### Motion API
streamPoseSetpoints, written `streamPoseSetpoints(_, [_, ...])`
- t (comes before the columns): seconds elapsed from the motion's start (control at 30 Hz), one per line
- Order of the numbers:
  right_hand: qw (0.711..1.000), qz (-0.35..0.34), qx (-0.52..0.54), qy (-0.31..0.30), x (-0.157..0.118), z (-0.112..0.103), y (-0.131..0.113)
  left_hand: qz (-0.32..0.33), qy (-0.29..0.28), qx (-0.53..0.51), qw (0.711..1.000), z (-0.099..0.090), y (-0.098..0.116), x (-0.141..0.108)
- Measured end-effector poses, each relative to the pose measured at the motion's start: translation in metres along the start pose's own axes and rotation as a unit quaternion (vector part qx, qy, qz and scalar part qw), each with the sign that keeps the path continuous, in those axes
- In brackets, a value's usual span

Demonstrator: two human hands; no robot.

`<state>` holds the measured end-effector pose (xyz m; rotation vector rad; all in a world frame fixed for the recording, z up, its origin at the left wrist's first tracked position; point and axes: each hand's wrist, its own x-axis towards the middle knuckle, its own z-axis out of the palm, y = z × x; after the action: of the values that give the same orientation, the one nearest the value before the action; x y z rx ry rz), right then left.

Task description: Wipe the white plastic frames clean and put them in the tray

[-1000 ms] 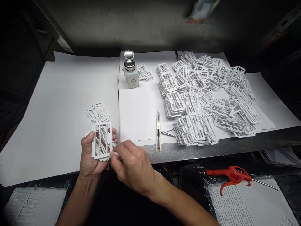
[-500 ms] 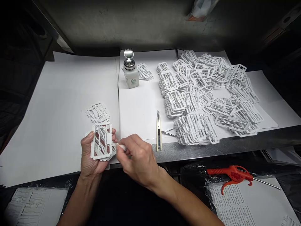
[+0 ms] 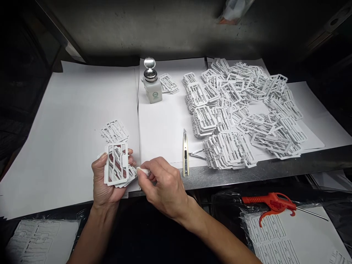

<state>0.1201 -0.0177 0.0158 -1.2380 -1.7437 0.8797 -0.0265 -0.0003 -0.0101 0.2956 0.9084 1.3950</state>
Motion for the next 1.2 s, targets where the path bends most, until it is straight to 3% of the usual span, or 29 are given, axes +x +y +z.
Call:
streamPoseSetpoints(0.43, [0.999, 0.008, 0.033, -0.016, 0.0, 0.001, -0.003, -0.005, -0.009, -0.017, 1.0, -0.003, -0.002, -0.001])
streamPoseSetpoints(0.63, [0.995, -0.076, 0.05, -0.032, 0.009, 0.018, -0.019, -0.069, 0.027, -0.042, 0.996, -0.005, -0.002, -0.005])
streamPoseSetpoints(0.7, [0.993, -0.09, 0.026, -0.077, 0.011, 0.021, -0.023, -0.101, 0.036, -0.049, 0.993, -0.006, -0.002, -0.006])
streamPoseSetpoints(0.77, [0.983, -0.085, -0.005, -0.161, 0.011, 0.02, -0.025, -0.12, 0.028, -0.053, 0.991, -0.008, -0.002, -0.006])
streamPoseSetpoints(0.87, [0.97, -0.062, -0.007, -0.233, 0.01, 0.01, -0.025, -0.098, 0.007, -0.056, 0.994, -0.011, -0.002, -0.004])
streamPoseSetpoints(1.0, [0.986, -0.038, 0.019, -0.159, 0.021, 0.0, -0.024, -0.064, -0.006, -0.054, 0.997, -0.014, -0.005, -0.001])
streamPoseSetpoints(1.13, [0.997, -0.053, 0.02, -0.06, 0.045, 0.008, -0.025, -0.038, 0.0, -0.054, 0.998, -0.014, -0.008, -0.002])
streamPoseSetpoints(1.2, [0.997, -0.07, 0.015, -0.043, 0.055, 0.013, -0.025, -0.036, 0.0, -0.049, 0.998, -0.015, -0.009, -0.004])
